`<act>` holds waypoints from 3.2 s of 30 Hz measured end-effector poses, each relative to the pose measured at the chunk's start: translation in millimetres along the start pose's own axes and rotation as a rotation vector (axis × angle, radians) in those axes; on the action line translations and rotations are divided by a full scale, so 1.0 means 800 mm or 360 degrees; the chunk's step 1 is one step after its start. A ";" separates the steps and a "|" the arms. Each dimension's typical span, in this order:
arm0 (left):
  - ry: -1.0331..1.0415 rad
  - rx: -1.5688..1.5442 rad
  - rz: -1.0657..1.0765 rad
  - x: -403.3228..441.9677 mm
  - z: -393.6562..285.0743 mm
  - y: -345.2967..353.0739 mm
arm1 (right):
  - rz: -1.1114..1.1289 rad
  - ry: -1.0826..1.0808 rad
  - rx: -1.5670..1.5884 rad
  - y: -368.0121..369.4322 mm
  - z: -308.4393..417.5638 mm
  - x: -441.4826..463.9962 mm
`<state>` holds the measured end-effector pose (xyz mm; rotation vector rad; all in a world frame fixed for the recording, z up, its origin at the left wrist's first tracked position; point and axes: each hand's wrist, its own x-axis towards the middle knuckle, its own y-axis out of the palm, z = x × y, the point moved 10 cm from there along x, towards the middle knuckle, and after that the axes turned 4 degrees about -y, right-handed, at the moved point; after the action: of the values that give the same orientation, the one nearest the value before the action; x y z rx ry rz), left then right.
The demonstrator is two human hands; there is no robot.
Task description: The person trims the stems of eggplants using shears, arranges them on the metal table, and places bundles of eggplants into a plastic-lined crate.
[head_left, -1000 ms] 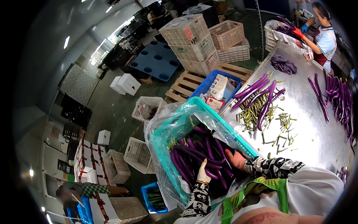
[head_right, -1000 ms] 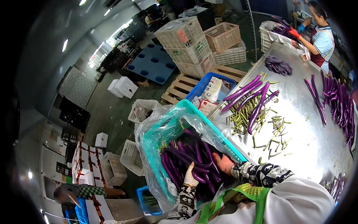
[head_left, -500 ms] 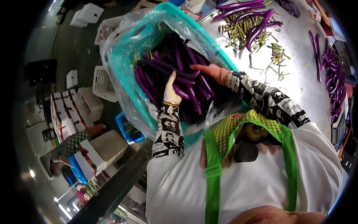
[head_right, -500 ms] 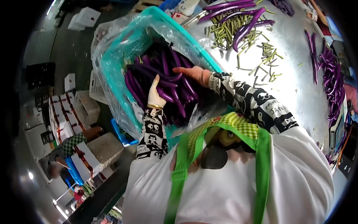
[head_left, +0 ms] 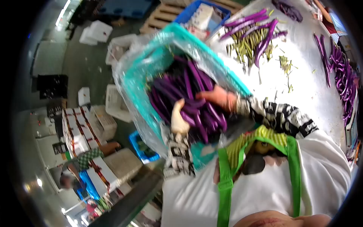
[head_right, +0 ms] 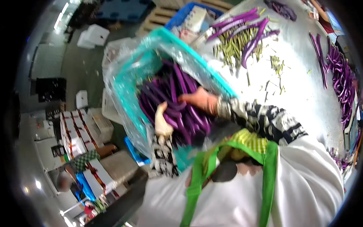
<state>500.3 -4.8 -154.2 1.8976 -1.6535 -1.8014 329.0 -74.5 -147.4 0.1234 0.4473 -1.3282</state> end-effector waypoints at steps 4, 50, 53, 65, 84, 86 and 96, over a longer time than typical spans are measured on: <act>0.0073 0.0102 -0.0062 -0.036 -0.009 -0.006 | 0.0222 -0.0037 0.0616 0.016 0.057 -0.057; -0.0066 0.1919 0.1119 0.077 0.336 0.428 | -0.1278 -0.1028 0.1443 -0.390 -0.155 -0.271; -0.0359 0.2157 0.1255 0.170 0.406 0.415 | -0.1469 -0.0813 0.1196 -0.414 -0.237 -0.263; 0.0269 0.2304 0.0767 0.403 0.357 0.387 | -0.1166 -0.0069 0.1124 -0.420 -0.381 -0.342; 0.1090 0.3607 0.0822 0.366 0.398 0.446 | -0.1397 0.0190 -0.1064 -0.456 -0.371 -0.482; 0.1124 0.3637 0.0828 0.363 0.388 0.456 | -0.1559 0.0061 -0.0932 -0.458 -0.368 -0.488; 0.1374 0.4149 0.0788 0.364 0.381 0.462 | -0.2112 0.0125 0.0039 -0.529 -0.366 -0.547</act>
<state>-28.5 -181.3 -212.6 -0.5652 1.9386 -1.5442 -220.9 317.2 -176.2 -0.1415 0.6032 -2.6340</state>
